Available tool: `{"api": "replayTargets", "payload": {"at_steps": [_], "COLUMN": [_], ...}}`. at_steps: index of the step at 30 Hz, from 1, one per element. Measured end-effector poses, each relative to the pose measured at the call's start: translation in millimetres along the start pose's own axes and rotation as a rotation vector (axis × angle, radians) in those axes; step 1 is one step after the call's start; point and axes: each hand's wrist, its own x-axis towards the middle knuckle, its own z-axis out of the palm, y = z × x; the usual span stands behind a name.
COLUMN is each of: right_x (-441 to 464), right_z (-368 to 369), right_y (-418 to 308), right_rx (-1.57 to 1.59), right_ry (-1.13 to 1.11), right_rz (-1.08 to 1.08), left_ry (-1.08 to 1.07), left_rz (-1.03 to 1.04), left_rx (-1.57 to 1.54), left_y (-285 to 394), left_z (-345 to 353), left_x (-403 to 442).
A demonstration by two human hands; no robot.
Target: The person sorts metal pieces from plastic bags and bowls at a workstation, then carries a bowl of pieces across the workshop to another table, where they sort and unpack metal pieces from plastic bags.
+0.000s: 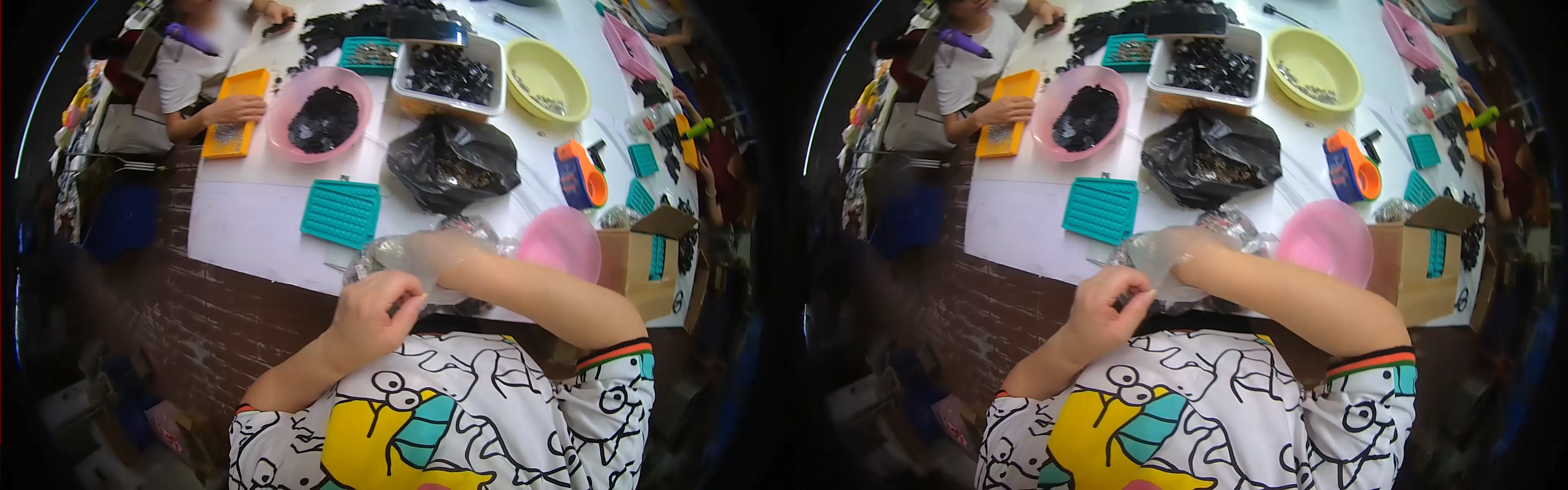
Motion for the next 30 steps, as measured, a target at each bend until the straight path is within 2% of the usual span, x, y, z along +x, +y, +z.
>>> {"api": "replayTargets", "payload": {"at_steps": [10, 13, 14, 15, 17, 21, 23, 24, 28, 30], "right_x": [-10, -21, -26, -31, -40, -43, -45, -48, -47, -49], "right_z": [-4, -8, -12, -15, -19, -12, -15, -14, 2, 7], "right_y": [-4, -5, -4, -5, -8, -13, -18, -21, -21, -19], "right_rx": [-0.286, -0.293, -0.292, -0.296, -0.326, -0.394, -0.378, -0.362, -0.333, -0.293], "right_ry": [-0.013, 0.09, 0.164, 0.174, 0.299, 0.35, 0.308, 0.263, 0.327, 0.613], "right_rz": [-0.045, -0.18, -0.298, -0.285, -0.389, -0.403, -0.396, -0.407, -0.327, -0.429], "left_ry": [-0.011, 0.018, -0.003, -0.01, 0.043, -0.092, -0.072, -0.136, -0.277, -0.318], "left_rz": [0.025, 0.022, -0.006, 0.009, 0.041, 0.081, 0.028, 0.063, -0.01, -0.154], "left_rx": [-0.009, 0.022, 0.028, 0.024, 0.008, -0.013, -0.263, -0.268, -0.228, -0.279], "left_y": [-1, -2, -3, -6, -10, -22, -31, -52, -70, -79], "left_z": [-6, -9, -10, -10, -10, -13, -9, -8, -7, 2], "left_x": [3, 1, 0, 1, 3, 2, 1, -1, 4, 2]}}
